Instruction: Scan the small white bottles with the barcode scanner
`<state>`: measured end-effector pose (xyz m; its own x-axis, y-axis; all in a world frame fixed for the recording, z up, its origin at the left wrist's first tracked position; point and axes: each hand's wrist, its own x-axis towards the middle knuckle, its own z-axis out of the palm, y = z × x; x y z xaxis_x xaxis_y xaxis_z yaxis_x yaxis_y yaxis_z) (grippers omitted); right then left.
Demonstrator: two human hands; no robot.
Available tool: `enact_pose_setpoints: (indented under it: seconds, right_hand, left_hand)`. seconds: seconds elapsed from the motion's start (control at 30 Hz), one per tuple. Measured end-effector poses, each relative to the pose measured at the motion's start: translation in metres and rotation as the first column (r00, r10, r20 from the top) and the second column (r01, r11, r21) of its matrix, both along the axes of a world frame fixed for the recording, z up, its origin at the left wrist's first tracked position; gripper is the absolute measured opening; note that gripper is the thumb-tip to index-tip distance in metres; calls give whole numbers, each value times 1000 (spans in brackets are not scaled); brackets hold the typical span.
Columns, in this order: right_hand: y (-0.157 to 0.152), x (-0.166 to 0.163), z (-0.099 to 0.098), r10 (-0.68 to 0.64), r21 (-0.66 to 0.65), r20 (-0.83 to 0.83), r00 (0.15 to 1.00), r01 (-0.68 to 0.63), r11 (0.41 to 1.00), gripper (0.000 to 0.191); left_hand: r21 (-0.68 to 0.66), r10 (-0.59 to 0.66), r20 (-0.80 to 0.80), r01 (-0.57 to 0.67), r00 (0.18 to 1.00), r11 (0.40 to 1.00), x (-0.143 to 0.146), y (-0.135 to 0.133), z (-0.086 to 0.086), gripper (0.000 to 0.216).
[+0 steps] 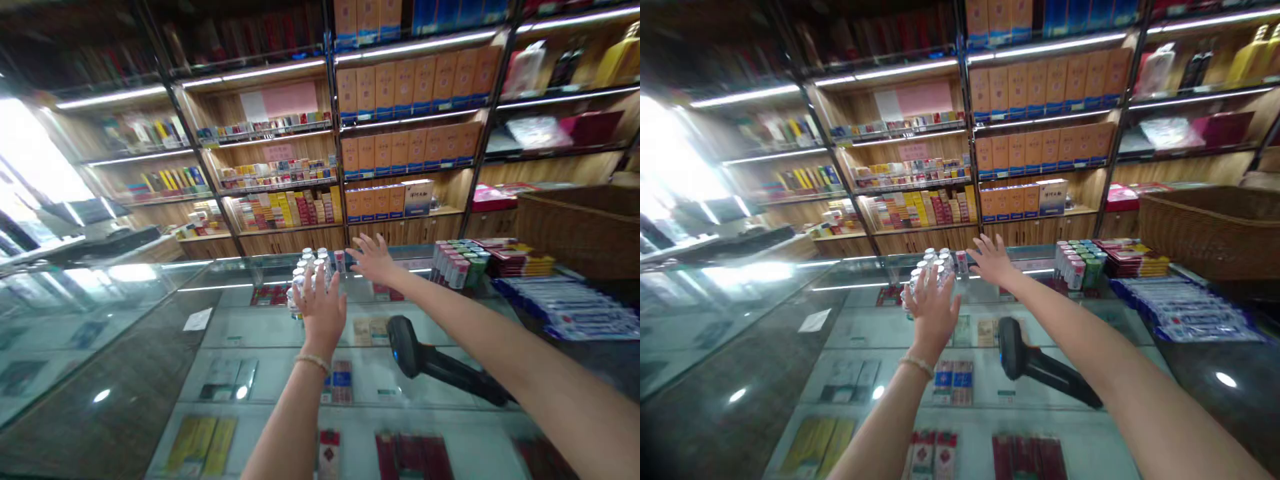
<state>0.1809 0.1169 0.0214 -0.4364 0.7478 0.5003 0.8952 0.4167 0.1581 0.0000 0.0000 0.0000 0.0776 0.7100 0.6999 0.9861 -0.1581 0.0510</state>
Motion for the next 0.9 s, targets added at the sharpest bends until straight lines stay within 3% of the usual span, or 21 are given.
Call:
enact_pose_setpoints:
  seconds: [0.5, 0.73, 0.9]
  right_hand:
    - [40, -42, 13, -52, -97, -28, 998, 49, 994, 43]
    - [39, -48, 13, -64, -96, -51, 997, 58, 994, 30]
    - [29, -40, 26, -74, -108, -66, 995, 66, 992, 28]
  left_hand:
    - [58, -32, 17, 31, 999, 998, 2, 0, -5, 50]
    - [79, -53, 19, 51, 998, 996, 3, 1, -6, 47]
    - [85, -56, 15, 55, 998, 995, 3, 3, -6, 47]
